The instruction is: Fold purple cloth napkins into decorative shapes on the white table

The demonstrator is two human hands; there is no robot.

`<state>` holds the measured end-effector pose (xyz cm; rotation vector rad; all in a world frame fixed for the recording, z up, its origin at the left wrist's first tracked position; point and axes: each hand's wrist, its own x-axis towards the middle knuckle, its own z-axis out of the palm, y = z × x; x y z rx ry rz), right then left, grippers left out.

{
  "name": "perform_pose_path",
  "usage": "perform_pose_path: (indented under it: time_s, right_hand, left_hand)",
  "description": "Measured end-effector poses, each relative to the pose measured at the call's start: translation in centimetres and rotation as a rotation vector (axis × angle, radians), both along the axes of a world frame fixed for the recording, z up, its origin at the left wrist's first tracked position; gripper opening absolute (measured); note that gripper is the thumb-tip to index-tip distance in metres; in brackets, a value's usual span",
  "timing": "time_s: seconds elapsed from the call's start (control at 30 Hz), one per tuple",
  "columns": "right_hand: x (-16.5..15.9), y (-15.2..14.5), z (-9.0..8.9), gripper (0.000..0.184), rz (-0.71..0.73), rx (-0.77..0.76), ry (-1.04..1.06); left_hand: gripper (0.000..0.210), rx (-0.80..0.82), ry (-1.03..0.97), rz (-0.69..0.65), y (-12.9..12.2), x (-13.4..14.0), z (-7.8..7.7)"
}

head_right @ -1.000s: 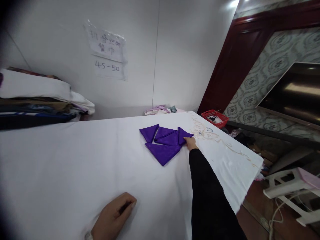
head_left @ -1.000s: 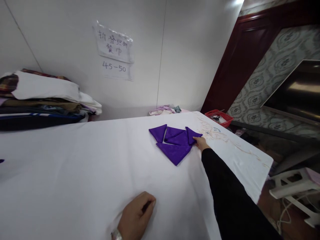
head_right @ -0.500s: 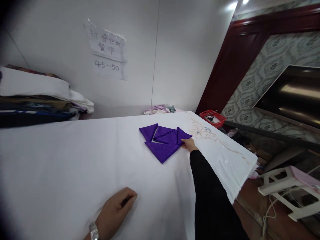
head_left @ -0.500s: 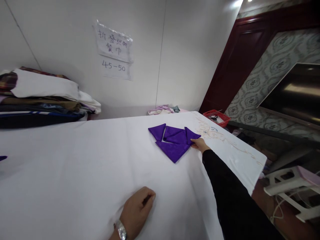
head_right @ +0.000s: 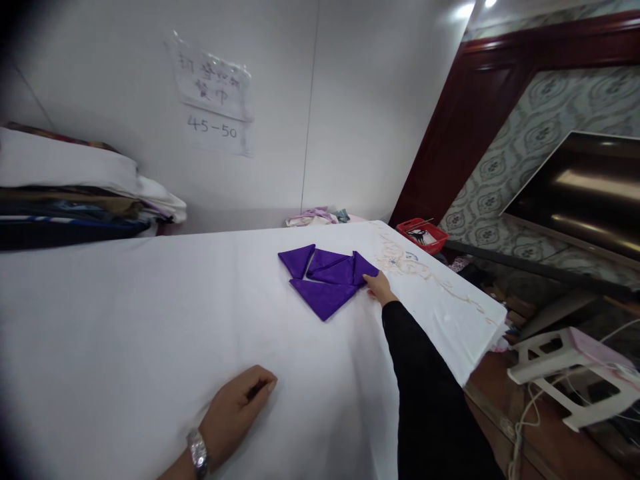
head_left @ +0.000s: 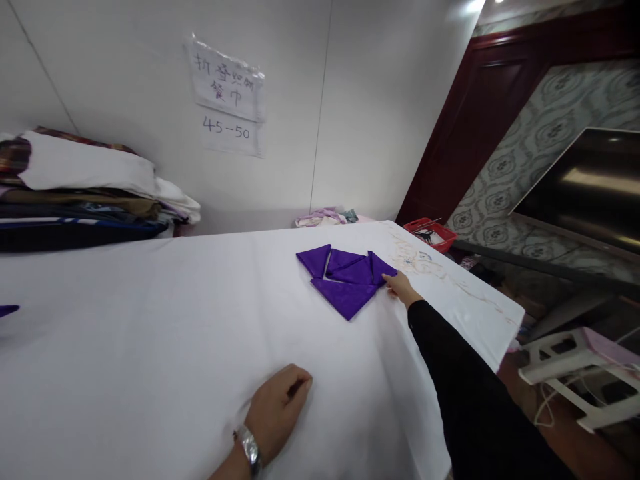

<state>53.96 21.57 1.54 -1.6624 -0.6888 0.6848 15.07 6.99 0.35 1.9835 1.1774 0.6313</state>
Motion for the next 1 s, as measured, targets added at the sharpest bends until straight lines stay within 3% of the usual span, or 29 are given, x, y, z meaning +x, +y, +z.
perform_pose_path:
  time_s: [0.1,0.27,0.37,0.53,0.8,1.0]
  right_hand:
    - [-0.6,-0.3,0.4,0.036,0.068,-0.006,-0.143]
    - [-2.0,-0.4,0.0,0.007,0.263,0.003,-0.297]
    - [-2.5,-0.5,-0.5,0.006,0.317,0.006,-0.349]
    - [-2.6,-0.7,-0.6,0.007,0.310,0.030,-0.410]
    - [-4.8,-2.9,1.0,0.012,0.157,0.125,-0.562]
    - [-8.9,-6.5,0.6,0.016,0.267,0.222,-0.688]
  left_hand:
    - [0.023,0.001,0.001,-0.003,0.1,0.0,0.0]
    - [0.023,0.000,-0.017,0.012,0.0,0.1,-0.4]
    - [0.023,0.000,-0.024,0.029,-0.2,0.1,-0.4]
    - [0.023,0.019,-0.019,0.037,-0.2,0.1,-0.3]
    - [0.023,0.040,-0.028,0.031,0.0,0.0,-0.5]
    - [0.023,0.062,-0.057,0.022,-0.6,-0.5,-0.5]
